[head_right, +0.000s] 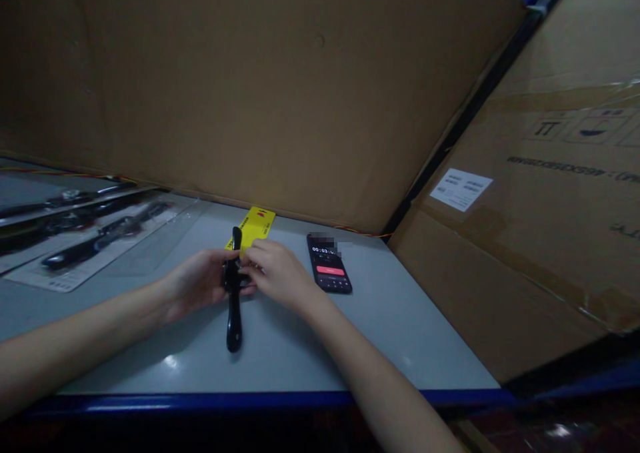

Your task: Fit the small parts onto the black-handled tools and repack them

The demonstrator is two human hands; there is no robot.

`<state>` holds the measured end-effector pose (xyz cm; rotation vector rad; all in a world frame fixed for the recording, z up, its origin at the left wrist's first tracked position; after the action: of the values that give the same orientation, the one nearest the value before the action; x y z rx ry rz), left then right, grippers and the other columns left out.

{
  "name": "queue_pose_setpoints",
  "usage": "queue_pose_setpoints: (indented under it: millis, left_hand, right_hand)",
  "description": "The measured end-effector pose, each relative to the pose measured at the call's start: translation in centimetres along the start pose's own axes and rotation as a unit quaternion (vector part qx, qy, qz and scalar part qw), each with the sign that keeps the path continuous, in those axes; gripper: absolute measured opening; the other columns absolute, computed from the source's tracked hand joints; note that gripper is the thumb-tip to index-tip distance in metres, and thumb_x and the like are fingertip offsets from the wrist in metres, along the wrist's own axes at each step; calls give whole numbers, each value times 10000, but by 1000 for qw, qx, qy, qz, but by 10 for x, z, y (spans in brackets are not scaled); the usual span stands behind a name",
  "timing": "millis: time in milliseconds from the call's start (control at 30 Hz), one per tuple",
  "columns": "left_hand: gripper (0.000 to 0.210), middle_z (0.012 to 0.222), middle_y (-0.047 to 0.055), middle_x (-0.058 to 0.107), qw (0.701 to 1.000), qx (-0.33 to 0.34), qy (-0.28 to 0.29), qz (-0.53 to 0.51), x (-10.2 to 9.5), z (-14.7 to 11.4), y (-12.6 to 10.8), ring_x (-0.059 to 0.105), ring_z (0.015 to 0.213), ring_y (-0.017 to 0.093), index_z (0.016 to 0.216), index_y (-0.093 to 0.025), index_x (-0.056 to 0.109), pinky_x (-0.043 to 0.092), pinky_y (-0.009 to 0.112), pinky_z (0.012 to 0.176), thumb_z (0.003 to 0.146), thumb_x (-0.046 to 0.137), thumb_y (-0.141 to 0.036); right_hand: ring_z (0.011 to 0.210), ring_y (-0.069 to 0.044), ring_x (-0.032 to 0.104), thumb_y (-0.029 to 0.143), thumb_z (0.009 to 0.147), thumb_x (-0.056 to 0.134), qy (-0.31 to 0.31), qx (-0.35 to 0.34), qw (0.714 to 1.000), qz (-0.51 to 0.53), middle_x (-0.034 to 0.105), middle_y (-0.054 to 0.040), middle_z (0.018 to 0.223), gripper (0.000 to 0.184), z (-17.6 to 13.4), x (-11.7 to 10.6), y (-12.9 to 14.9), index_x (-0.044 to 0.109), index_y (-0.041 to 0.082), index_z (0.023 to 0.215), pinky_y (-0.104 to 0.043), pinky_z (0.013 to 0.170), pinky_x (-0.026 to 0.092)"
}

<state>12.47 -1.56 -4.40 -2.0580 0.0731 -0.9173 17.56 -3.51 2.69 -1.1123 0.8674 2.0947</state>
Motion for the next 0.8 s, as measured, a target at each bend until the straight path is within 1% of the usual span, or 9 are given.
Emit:
queue_pose_setpoints:
  millis: [100, 233, 367, 567, 667, 733, 800]
  left_hand:
    - [171, 688, 77, 594, 1000, -2, -4, 2, 0, 0, 0, 600, 605, 167, 922, -90, 492, 503, 350, 698, 786, 401, -138]
    - [192, 675, 65, 581, 1000, -6, -9, 5, 0, -1, 0, 593, 611, 167, 948, -87, 488, 495, 349, 703, 791, 394, -144]
    - [236, 643, 38, 559, 1000, 5, -1, -5, 0, -1, -3, 564, 560, 146, 1005, -94, 477, 493, 329, 663, 790, 386, -129]
    - [283, 698, 57, 580, 999, 9, 11, -31, -2, 2, -3, 571, 579, 146, 1058, -96, 457, 499, 310, 632, 783, 392, -115]
    - [279, 703, 54, 578, 999, 20, 15, -34, -3, 3, -5, 567, 576, 138, 1052, -92, 463, 503, 301, 621, 782, 396, -110]
    - [271, 713, 55, 578, 999, 25, 15, -30, -3, 4, -6, 559, 564, 130, 1045, -90, 472, 504, 292, 603, 786, 396, -115]
    - [268, 733, 58, 582, 999, 23, 16, -28, -3, 5, -6, 555, 556, 127, 1048, -97, 476, 504, 290, 580, 796, 390, -131]
  right_hand:
    - [837, -161, 512, 161, 822, 453, 13, -15, 999, -31, 577, -45, 847, 123, 0, 1, 3, 569, 192, 794, -299, 733, 368]
    - [845, -168, 524, 186, 831, 450, 23, -25, 997, -66, 592, -50, 853, 132, 0, 0, 7, 575, 189, 788, -305, 745, 366]
    - [866, -174, 524, 177, 836, 437, 19, -40, 995, -87, 601, -63, 868, 137, -1, 0, 13, 572, 176, 812, -314, 753, 363]
    - [871, -180, 521, 192, 858, 406, 4, -57, 993, -102, 603, -75, 872, 182, -1, 1, 15, 577, 169, 801, -314, 755, 369]
    - [878, -182, 520, 178, 849, 423, -11, -53, 995, -88, 601, -77, 880, 161, -2, 0, 15, 583, 165, 832, -316, 767, 376]
    - [858, -173, 524, 165, 834, 450, -27, -38, 997, -54, 598, -68, 867, 141, -2, -1, 12, 576, 165, 897, -308, 763, 386]
    - [837, -161, 526, 145, 814, 476, -43, -20, 999, -16, 592, -59, 863, 170, -2, -3, 9, 563, 164, 960, -298, 749, 398]
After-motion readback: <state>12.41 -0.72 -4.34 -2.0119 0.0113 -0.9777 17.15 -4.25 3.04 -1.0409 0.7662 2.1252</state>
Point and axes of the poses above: each hand's wrist, its own z-axis towards the middle knuckle, its own x-axis out of the palm, y = z × x, the point moved 9 cm from there along z, towards the middle knuckle
